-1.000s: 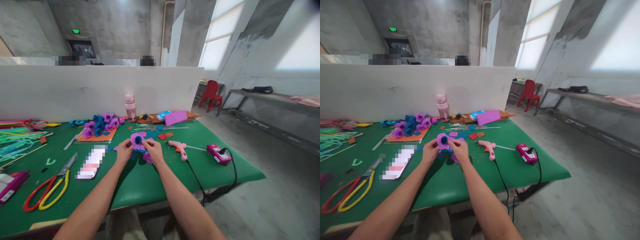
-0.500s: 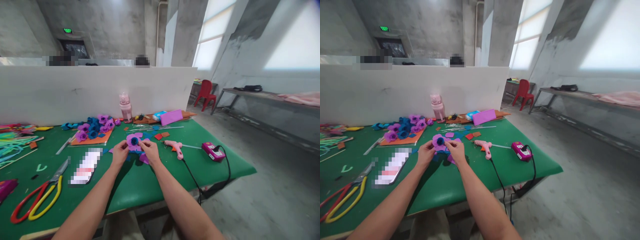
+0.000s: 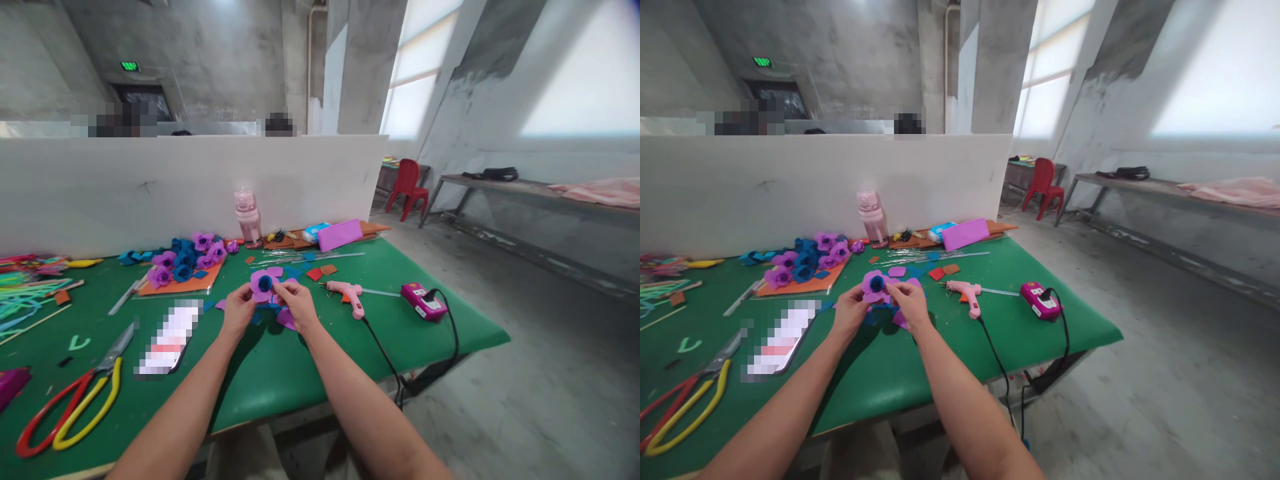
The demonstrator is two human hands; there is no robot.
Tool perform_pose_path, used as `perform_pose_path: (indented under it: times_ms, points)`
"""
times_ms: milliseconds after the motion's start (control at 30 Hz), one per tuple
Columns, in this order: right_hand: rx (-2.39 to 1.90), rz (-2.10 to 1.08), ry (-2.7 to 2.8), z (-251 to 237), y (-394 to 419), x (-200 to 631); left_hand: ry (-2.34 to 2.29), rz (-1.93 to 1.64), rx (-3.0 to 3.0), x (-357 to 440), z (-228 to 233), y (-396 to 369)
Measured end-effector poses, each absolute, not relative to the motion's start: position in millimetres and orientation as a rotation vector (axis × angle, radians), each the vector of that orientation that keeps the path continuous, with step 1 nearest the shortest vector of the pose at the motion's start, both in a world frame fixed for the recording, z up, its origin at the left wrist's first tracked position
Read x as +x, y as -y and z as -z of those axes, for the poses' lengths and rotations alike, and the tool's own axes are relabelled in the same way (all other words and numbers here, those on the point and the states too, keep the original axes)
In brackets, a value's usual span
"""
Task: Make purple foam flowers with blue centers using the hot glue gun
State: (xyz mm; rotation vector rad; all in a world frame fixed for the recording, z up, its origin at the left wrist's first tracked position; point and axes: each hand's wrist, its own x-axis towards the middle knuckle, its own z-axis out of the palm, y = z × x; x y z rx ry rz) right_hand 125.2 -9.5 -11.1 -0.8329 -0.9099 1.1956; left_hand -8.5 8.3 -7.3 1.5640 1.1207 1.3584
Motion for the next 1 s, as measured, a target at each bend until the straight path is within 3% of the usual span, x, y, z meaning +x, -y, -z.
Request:
perform_pose_path:
  times_ms: [200,800,1000]
  points:
    - [-0.802,-1.286,0.863,9.3,11.8,125.6,-1.143,-1.341,1.524,-6.1,4.2,-5.7]
    - [-0.854,-1.174,0.915,9.2,9.2,125.8,-1.116,-1.320,1.588,-6.8,2.7,-5.6]
    - [-0.793,-1.358,0.865,10.6,9.6,126.7,-1.153,-1.319,1.625,-6.8,2.4,-4.7]
